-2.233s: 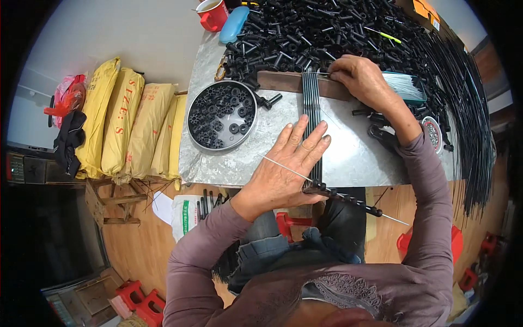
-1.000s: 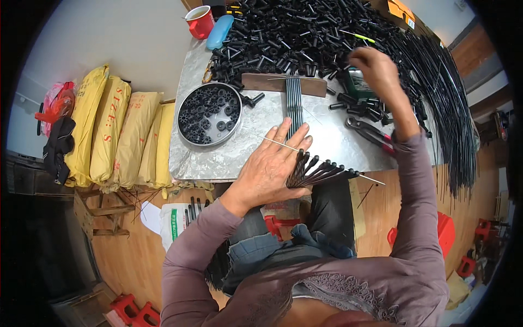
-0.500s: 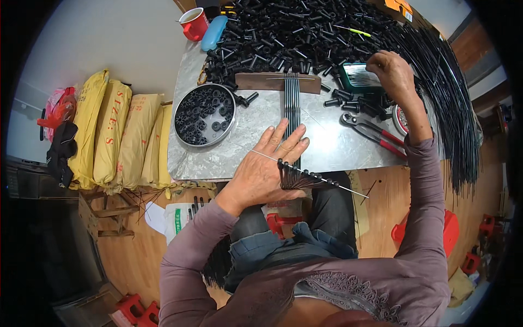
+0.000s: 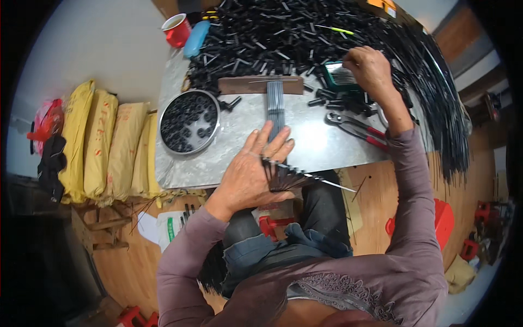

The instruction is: Bundling multiple black cables together using a mounting jig and pliers for tightening and cutting.

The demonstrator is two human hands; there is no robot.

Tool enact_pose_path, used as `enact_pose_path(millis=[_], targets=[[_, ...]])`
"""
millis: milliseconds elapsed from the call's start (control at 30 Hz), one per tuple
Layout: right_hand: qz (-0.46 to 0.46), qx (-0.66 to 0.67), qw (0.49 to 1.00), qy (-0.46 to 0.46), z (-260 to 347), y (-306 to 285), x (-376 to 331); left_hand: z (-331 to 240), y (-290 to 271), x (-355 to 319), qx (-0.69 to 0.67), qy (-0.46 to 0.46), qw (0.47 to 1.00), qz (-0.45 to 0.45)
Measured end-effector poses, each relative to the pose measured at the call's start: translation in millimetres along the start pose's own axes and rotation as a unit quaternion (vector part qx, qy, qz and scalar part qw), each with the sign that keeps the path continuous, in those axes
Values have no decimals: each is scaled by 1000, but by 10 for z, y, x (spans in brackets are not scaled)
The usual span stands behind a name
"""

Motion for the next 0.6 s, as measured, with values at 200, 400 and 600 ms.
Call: enact_pose_path(millis=[200,400,600], targets=[[-108,29,993,-42,130,-72,99,-14,20,37,0,5,1000,-2],[-146,262,953,-40,662,66,271,-23,-6,32,9,4,1000,1],[91,322,942,-3,732,730,329,-27,8,42,9,0,1000,-9]])
Point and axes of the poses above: each hand's wrist, its own x-axis towards the middle knuckle, its own y-axis out of the palm, z = x × y, the point moved 3 cm from there along x, towards the middle knuckle, and after that the axes turned 10 degrees about x, right-handed, at the moved point
